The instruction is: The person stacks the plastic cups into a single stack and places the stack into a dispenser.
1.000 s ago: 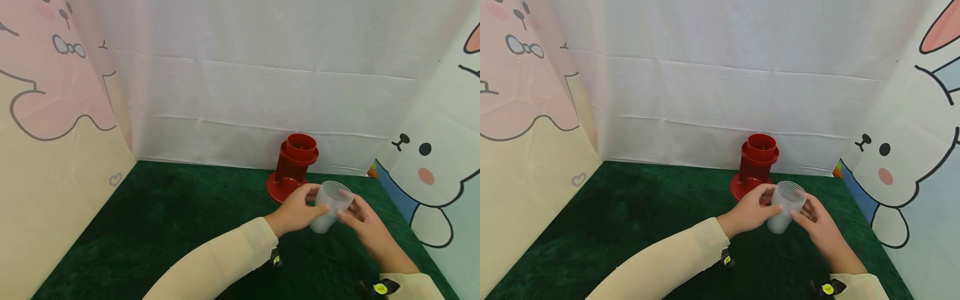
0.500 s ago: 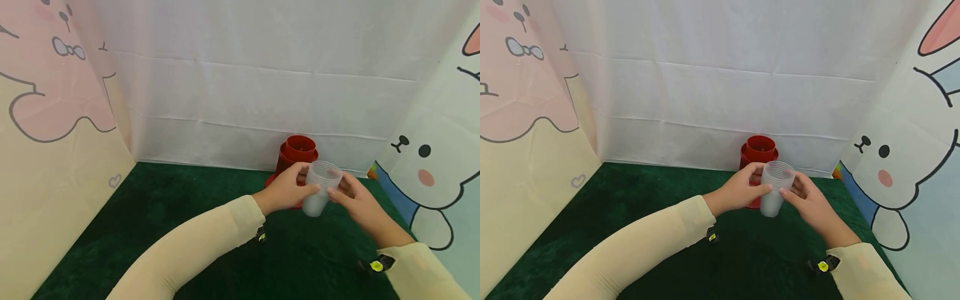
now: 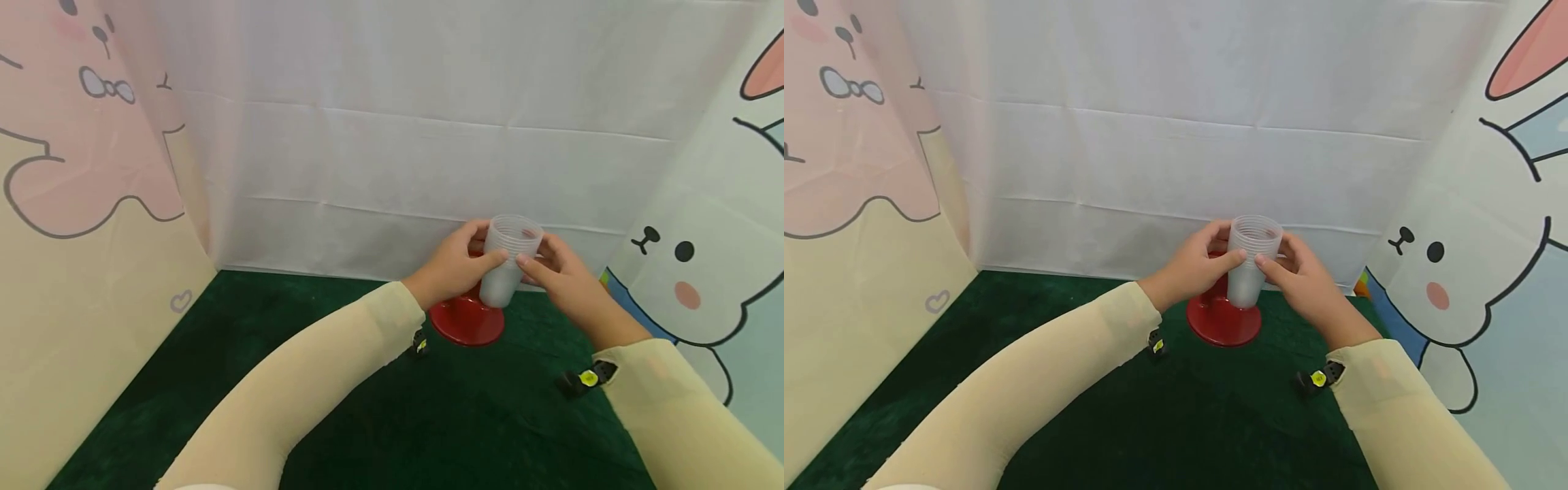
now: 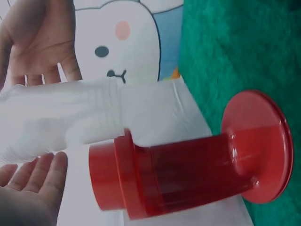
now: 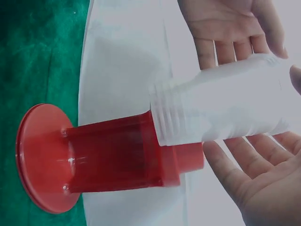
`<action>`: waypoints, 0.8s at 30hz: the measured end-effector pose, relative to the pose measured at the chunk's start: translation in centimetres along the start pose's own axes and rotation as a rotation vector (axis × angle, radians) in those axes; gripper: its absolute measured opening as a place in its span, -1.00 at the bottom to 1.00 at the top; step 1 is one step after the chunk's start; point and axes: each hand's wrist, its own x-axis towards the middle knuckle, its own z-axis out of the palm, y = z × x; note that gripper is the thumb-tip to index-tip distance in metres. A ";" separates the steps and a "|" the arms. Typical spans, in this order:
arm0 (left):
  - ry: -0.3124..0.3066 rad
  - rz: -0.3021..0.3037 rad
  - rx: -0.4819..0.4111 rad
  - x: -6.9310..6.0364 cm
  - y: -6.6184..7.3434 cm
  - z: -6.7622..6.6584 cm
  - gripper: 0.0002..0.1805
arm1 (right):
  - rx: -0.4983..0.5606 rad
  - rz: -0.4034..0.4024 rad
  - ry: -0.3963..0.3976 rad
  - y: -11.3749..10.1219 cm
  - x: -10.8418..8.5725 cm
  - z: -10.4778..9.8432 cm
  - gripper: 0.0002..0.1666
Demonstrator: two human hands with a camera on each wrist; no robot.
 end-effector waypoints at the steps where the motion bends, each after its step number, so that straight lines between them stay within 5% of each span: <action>1: 0.005 0.006 -0.002 0.2 0.1 -0.2 -0.33 | 0.001 0.001 0.005 -0.2 0.3 0.0 -0.15; 9: 0.071 0.018 -0.010 1.7 0.8 -1.3 -0.31 | -0.014 -0.006 0.078 -1.7 2.3 0.0 -0.12; 24: 0.187 -0.026 0.141 4.4 1.8 -3.0 -0.38 | -0.020 -0.009 0.202 -3.4 6.1 -0.6 -0.08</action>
